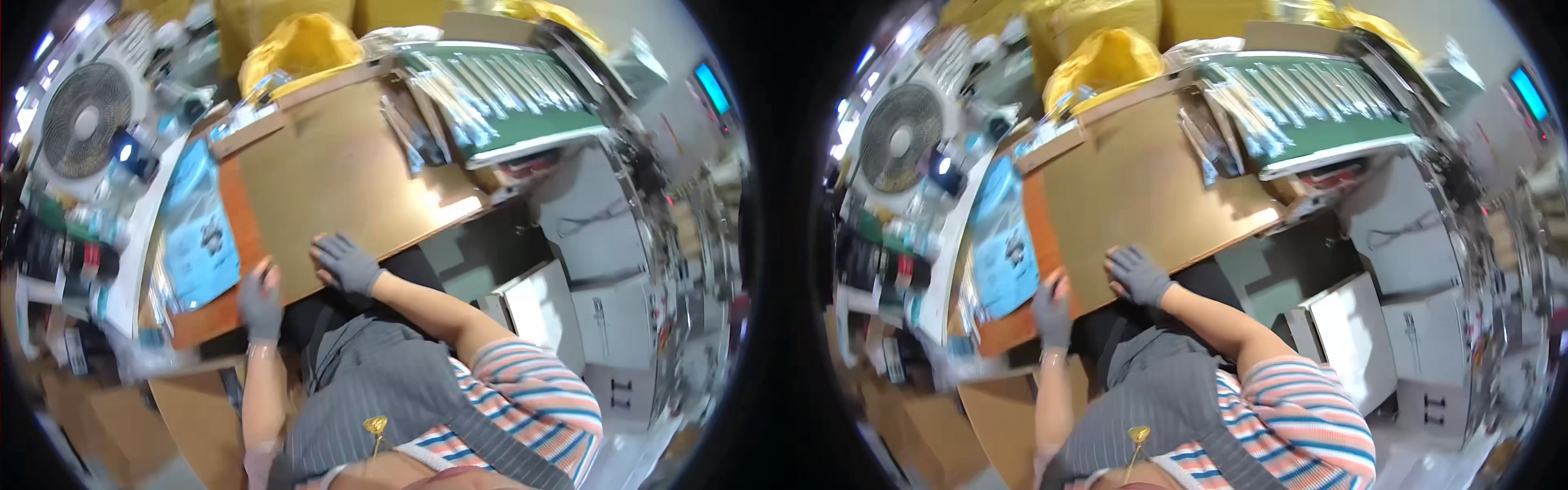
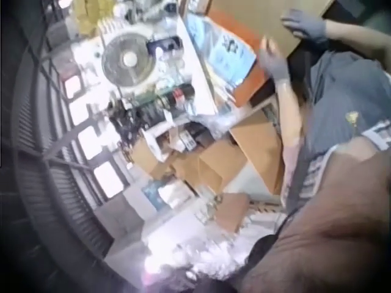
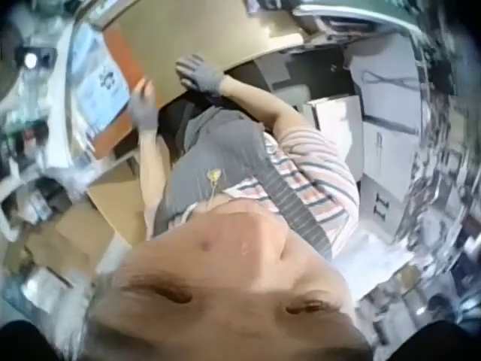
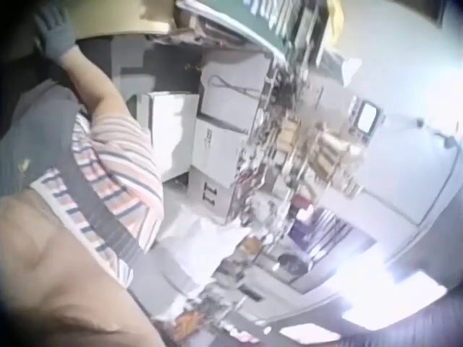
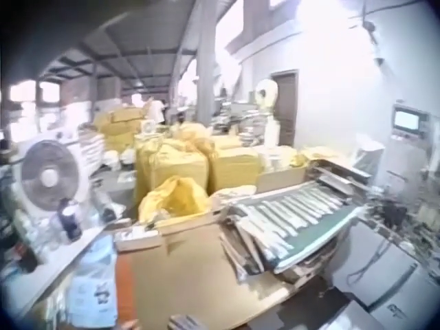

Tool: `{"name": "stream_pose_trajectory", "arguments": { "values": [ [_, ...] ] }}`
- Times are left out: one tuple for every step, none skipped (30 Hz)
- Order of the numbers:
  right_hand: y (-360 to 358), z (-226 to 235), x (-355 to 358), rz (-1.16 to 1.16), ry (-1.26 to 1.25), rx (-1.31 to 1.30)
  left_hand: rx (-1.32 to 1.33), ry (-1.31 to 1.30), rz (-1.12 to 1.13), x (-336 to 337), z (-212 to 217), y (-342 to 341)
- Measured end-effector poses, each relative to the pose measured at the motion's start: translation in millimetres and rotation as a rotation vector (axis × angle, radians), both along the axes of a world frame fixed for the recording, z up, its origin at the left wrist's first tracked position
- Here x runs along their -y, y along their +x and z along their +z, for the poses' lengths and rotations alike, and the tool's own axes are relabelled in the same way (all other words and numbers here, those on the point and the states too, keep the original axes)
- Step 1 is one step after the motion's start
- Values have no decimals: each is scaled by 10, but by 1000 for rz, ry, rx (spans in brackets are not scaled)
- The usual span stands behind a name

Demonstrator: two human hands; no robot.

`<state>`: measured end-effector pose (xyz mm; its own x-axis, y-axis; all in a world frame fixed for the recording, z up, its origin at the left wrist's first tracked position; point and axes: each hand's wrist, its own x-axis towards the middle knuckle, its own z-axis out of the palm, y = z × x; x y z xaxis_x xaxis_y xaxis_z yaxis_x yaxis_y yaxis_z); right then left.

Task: Manually packaging small bundles of sticks into blue plastic bags and placing the filled bags into a shipping box.

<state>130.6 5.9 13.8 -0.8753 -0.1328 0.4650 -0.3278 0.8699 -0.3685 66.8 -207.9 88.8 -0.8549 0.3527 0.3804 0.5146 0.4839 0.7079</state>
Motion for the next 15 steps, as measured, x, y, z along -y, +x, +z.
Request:
{"name": "stream_pose_trajectory", "arguments": {
  "values": [
    [-20,3,39,9,-5,-43,19,19,-40,-251,-192,-153],
    [-62,2,-4,32,-15,-81,-275,-148,-20,-485,-266,-252],
    [-71,303,20,47,-25,107,-224,-145,-34,-689,-296,-331],
    [-36,244,-113,79,-93,53,-5,-371,-19,-960,-164,-318],
    [-38,232,-92,84,-67,54,-251,-287,27,-978,-555,-455],
    [-5,207,-152,78,-51,128,-184,-315,13,-1089,-601,-490],
    [-5,204,-186,68,-29,195,-229,-356,76,-1122,-686,-500],
    [3,186,-228,73,-3,157,-285,-384,116,-1149,-747,-534],
    [26,155,-258,58,23,113,-275,-407,159,-1116,-761,-540],
    [16,126,-266,84,27,104,-274,-394,140,-1069,-768,-539],
    [37,115,-285,93,38,98,-275,-371,106,-1055,-781,-517],
    [62,106,-283,92,69,69,-271,-379,125,-1033,-790,-498],
    [69,100,-267,108,64,68,-266,-376,130,-1013,-796,-481],
    [87,118,-274,106,63,69,-260,-368,124,-1018,-795,-462],
    [102,129,-276,102,61,69,-258,-369,126,-1015,-795,-445]
  ]
}}
